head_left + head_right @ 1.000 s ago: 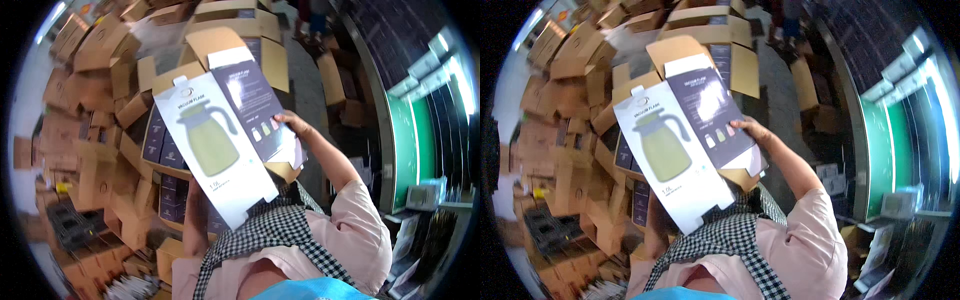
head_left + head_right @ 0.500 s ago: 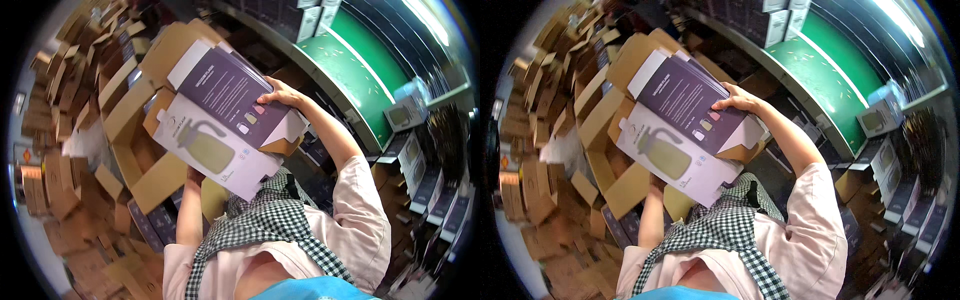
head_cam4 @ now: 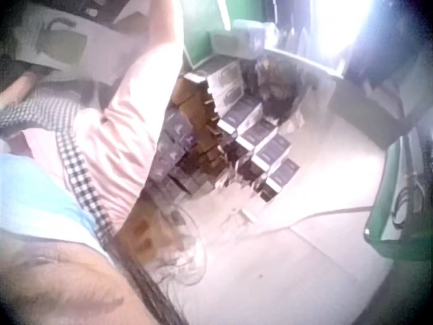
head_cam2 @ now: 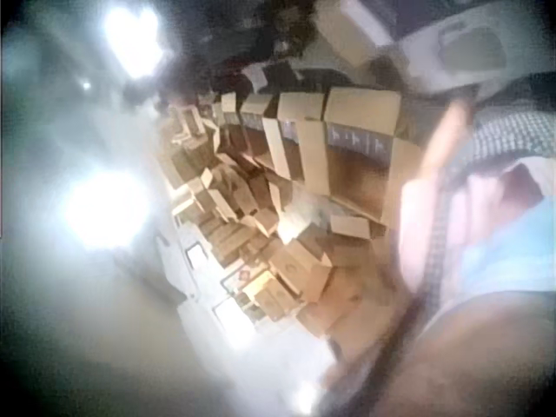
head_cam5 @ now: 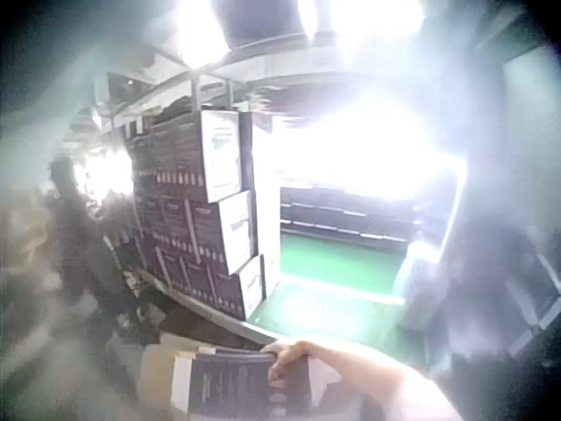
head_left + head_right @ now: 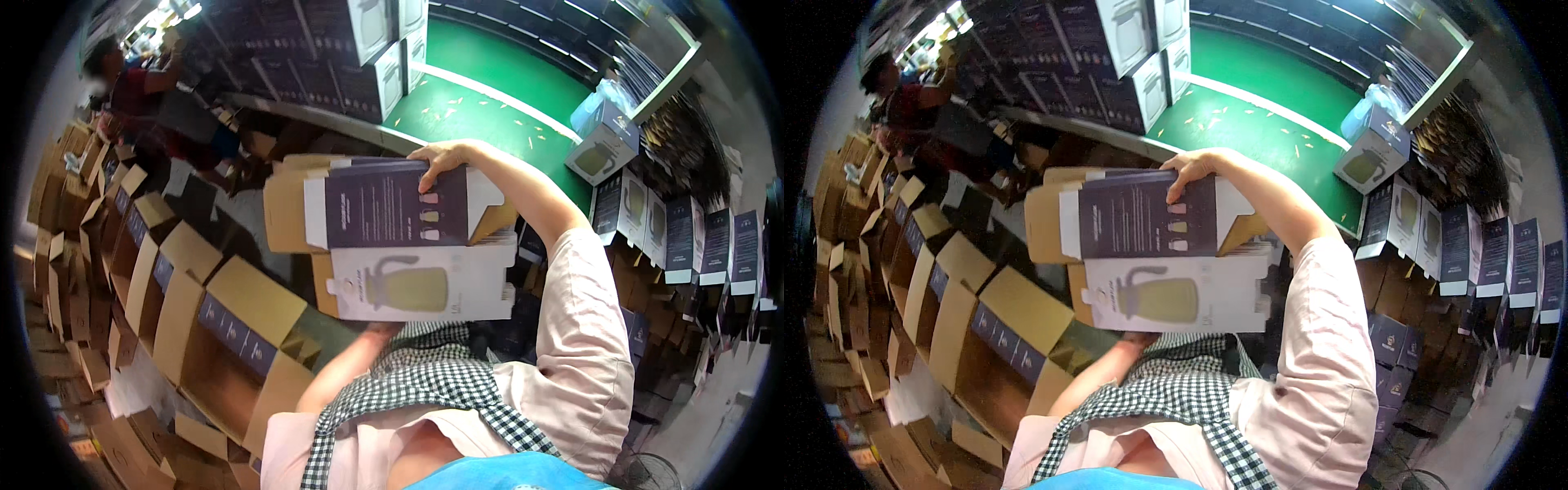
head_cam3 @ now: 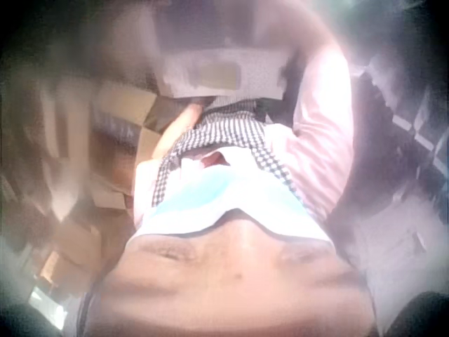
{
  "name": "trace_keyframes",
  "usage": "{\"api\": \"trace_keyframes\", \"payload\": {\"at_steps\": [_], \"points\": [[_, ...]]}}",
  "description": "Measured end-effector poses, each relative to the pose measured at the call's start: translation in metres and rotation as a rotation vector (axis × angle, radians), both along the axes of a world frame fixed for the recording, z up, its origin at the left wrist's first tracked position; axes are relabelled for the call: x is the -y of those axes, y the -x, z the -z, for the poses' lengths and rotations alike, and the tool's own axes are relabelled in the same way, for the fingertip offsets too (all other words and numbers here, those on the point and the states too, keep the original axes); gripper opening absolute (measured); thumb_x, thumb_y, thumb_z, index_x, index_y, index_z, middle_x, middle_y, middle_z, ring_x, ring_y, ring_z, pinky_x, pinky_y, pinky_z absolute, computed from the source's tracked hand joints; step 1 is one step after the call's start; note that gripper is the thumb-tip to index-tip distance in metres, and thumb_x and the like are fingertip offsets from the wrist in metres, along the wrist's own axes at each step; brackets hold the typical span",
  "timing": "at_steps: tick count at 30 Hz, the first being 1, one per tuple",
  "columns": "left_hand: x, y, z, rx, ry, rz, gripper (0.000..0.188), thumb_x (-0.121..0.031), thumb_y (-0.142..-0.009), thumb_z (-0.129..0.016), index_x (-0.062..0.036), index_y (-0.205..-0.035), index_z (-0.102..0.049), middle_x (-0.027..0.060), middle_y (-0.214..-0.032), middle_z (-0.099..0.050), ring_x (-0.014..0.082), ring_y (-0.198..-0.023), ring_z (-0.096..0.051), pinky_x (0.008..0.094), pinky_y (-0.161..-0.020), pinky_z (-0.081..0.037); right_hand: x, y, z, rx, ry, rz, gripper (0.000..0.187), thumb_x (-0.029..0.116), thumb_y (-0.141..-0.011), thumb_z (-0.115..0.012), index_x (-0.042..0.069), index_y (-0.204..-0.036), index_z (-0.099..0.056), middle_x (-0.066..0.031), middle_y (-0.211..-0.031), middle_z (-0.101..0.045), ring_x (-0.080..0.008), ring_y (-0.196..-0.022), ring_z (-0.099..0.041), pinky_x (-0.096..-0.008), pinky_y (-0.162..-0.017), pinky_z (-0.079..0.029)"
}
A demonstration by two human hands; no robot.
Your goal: The person takes items wrapped in plastic from a shelf, puts them into boxes, stacks the boxes on a table, and then moves to a separate area to fold larger flat cardboard into box shapes and place packaged items inside.
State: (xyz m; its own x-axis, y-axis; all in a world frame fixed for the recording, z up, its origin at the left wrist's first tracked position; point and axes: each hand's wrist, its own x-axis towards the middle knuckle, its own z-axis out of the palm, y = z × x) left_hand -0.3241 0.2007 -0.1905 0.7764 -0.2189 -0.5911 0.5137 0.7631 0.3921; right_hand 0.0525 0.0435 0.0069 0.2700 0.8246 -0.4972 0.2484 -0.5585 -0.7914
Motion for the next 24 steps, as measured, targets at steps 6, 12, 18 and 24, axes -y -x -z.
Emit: {"api": "trace_keyframes", "payload": {"at_steps": [6, 12, 18, 24], "points": [[0.035, -0.05, 0.028, -0.004, 0.099, 0.06, 0.04, -0.023, -0.099, -0.051, -0.0091, -0.136, -0.046, 0.0085, -0.133, -0.054, 0.0263, -0.122, -0.051, 0.0415, -0.106, -0.042, -0.016, -0.039, -0.021, 0.216, 0.133, -0.073, 0.084, 0.032, -0.061, -0.088, 0.007, -0.134, -0.054, -0.0123, -0.109, -0.07, -0.0214, -0.098, -0.067, -0.0333, -0.084, -0.054], [0.067, -0.097, 0.016, -0.033, 0.107, -0.021, 0.035, -0.019, -0.1, -0.05, -0.009, -0.133, -0.048, 0.0097, -0.13, -0.056, 0.027, -0.119, -0.053, 0.0413, -0.105, -0.043, -0.085, -0.068, -0.054, 0.464, 0.243, -0.242, 0.091, 0.038, -0.056, -0.089, 0.01, -0.136, -0.054, -0.0166, -0.115, -0.067, -0.0284, -0.102, -0.065, -0.0365, -0.087, -0.053], [0.08, -0.151, 0.023, 0.1, -0.104, 0.064, 0.04, -0.009, -0.1, -0.05, -0.0006, -0.138, -0.04, 0.0143, -0.123, -0.056, 0.0258, -0.118, -0.053, 0.0386, -0.108, -0.042, -0.085, -0.042, -0.001, 1.063, 0.323, 0.02, 0.085, 0.032, -0.065, -0.084, 0.014, -0.14, -0.048, -0.0132, -0.141, -0.047, -0.0352, -0.131, -0.041, -0.051, -0.107, -0.035], [0.064, -0.206, -0.039, 0.184, -0.634, 1.104, 0.08, -0.032, -0.088, -0.072, 0.006, -0.145, -0.032, 0.015, -0.12, -0.064, 0.0261, -0.109, -0.062, 0.0328, -0.096, -0.049, 0.049, 0.082, 0.07, 1.21, -0.211, 1.649, 0.083, 0.021, -0.079, -0.076, -0.006, -0.143, -0.031, -0.0268, -0.141, -0.038, -0.0413, -0.132, -0.036, -0.0468, -0.11, -0.029]]}}
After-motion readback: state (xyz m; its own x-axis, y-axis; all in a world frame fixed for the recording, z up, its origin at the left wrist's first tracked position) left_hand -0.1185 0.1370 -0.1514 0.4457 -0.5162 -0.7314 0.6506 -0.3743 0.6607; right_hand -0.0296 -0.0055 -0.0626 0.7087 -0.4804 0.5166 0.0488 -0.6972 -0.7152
